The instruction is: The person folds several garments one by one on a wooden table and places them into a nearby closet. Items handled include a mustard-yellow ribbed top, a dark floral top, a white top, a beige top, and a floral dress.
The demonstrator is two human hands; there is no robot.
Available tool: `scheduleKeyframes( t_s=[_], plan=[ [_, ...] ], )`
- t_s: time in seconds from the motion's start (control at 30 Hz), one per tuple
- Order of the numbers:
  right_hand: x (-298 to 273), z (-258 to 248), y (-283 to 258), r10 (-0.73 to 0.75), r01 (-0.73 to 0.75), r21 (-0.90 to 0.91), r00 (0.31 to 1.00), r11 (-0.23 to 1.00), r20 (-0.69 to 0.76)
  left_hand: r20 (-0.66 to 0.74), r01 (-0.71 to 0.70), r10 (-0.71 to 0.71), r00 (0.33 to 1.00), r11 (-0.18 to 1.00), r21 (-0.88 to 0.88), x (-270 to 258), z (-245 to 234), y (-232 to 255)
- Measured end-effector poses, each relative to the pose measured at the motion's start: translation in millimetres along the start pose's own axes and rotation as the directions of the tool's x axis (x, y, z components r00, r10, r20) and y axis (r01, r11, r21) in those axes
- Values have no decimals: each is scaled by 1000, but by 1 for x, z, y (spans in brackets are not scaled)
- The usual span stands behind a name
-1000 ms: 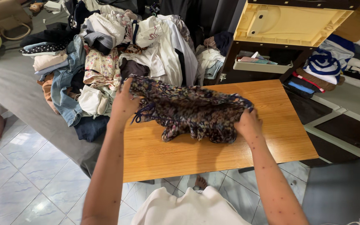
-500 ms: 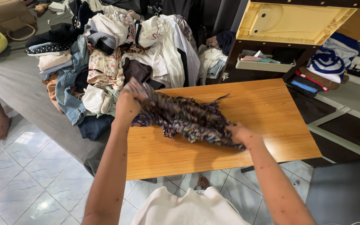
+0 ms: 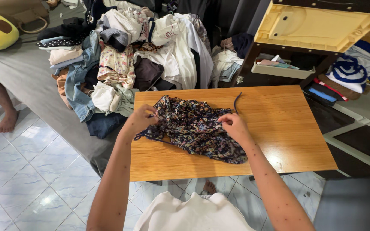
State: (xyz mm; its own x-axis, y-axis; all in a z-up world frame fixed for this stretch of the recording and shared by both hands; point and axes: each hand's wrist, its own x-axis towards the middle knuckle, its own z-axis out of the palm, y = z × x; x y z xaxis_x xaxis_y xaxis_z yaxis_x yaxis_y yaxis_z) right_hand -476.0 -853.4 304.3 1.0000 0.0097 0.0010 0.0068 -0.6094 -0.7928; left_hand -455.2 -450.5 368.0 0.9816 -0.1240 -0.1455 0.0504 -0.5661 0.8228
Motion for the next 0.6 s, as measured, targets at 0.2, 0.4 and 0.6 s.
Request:
scheduleKeyframes(
  t_s=[0.2, 0.4, 0.6],
  plan=[
    [12, 25, 7, 123, -145, -460, 989, 876, -76, 303, -10, 61, 951, 986, -166, -13, 12, -10],
    [21, 48, 55, 380, -368, -592, 918, 717, -110, 298, 164, -332, 895, 866, 472, -13, 29, -14],
    [42, 44, 118, 344, -309, -196, 921, 931, 182, 158, 135, -246, 956, 851, 508, 2, 30, -34]
  ],
)
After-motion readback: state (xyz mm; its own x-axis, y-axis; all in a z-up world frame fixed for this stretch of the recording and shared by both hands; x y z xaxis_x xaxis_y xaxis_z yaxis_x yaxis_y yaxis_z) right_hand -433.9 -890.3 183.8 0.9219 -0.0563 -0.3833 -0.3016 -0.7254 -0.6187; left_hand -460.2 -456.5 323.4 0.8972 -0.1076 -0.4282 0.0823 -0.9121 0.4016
